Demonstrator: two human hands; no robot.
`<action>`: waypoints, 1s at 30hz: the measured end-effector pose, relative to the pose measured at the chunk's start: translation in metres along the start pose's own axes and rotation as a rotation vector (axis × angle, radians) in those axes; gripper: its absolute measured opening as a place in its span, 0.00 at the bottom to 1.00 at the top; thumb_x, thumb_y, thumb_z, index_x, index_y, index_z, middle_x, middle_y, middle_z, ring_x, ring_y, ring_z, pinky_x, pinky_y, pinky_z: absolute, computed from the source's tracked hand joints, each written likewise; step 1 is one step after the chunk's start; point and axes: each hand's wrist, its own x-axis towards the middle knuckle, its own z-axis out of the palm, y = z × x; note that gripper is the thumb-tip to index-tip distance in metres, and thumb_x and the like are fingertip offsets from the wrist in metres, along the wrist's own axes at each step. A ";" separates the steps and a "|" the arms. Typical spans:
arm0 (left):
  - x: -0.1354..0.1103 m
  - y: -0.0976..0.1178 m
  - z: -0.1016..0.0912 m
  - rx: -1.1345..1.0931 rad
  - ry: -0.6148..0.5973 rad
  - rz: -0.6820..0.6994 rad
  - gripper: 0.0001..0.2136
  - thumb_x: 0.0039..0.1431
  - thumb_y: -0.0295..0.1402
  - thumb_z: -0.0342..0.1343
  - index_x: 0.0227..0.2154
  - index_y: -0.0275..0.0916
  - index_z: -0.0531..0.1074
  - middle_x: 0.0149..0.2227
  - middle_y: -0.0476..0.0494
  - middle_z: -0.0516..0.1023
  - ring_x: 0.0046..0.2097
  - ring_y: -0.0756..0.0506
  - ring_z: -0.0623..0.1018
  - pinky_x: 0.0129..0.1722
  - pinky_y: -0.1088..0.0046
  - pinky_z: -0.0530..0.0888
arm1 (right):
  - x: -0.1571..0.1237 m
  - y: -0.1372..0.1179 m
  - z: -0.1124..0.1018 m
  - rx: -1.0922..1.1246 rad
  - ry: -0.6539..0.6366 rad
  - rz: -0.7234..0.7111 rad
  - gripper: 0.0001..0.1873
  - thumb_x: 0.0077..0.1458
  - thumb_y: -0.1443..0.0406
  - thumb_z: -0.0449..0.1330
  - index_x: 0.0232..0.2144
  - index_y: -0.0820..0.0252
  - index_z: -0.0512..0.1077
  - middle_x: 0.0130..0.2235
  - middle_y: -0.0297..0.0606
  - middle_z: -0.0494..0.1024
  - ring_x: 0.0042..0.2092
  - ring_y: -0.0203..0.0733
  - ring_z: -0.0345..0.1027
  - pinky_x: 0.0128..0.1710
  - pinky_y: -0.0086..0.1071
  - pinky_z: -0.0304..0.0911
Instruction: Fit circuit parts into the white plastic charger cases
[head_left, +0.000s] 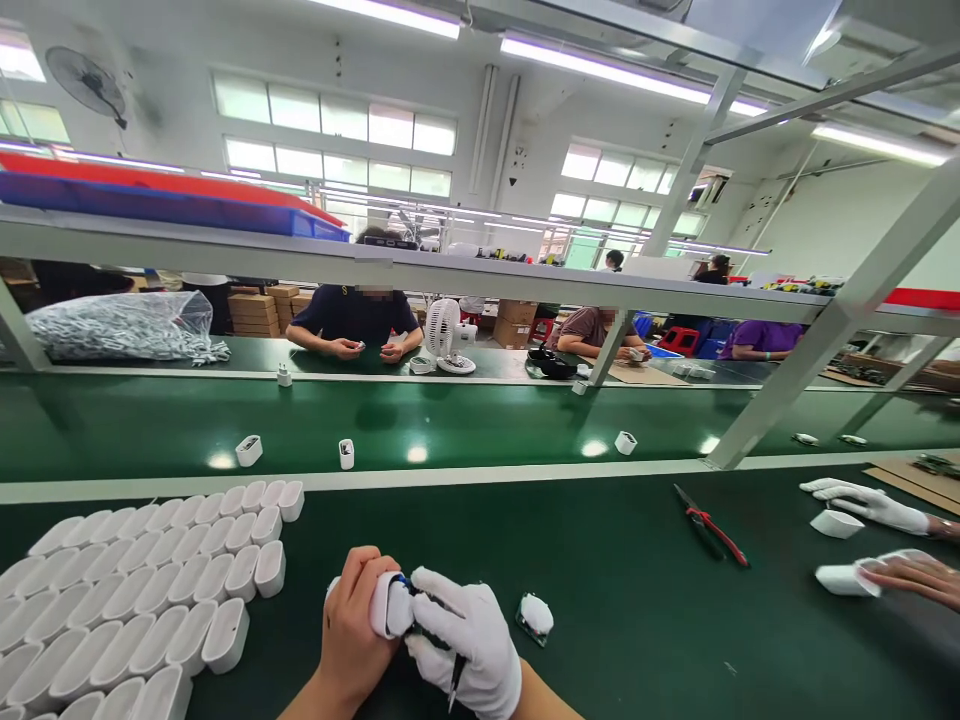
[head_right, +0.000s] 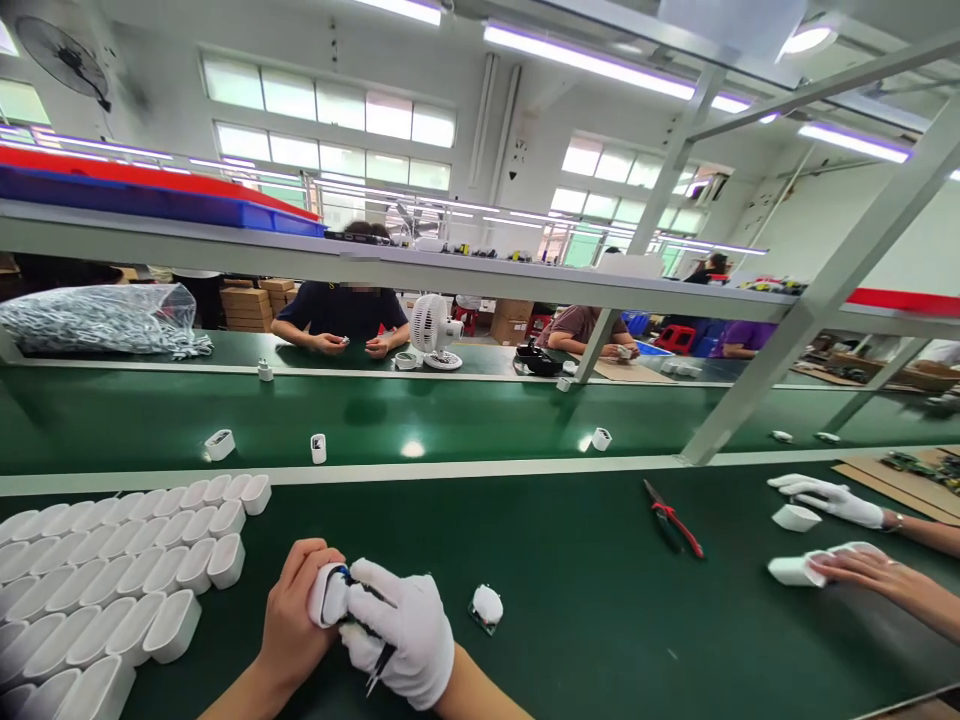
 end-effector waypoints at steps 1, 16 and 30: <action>0.000 0.001 0.000 -0.003 0.005 -0.004 0.09 0.53 0.26 0.45 0.33 0.40 0.68 0.36 0.41 0.70 0.36 0.46 0.75 0.31 0.74 0.72 | 0.001 -0.001 0.000 -0.023 -0.005 -0.020 0.09 0.53 0.61 0.59 0.38 0.49 0.74 0.41 0.39 0.79 0.31 0.39 0.75 0.29 0.26 0.67; -0.001 -0.003 0.002 -0.026 0.038 0.169 0.10 0.51 0.24 0.46 0.36 0.40 0.67 0.35 0.44 0.69 0.33 0.47 0.75 0.32 0.73 0.71 | 0.011 -0.007 -0.005 -0.286 -0.012 -0.233 0.06 0.54 0.66 0.53 0.32 0.56 0.70 0.36 0.36 0.79 0.22 0.32 0.65 0.18 0.28 0.50; 0.001 -0.002 -0.002 -0.138 -0.063 0.112 0.08 0.50 0.26 0.48 0.34 0.40 0.67 0.34 0.44 0.69 0.33 0.47 0.75 0.28 0.74 0.71 | 0.003 -0.012 0.000 0.064 0.162 -0.074 0.13 0.52 0.67 0.56 0.42 0.54 0.69 0.40 0.39 0.78 0.34 0.38 0.74 0.32 0.25 0.69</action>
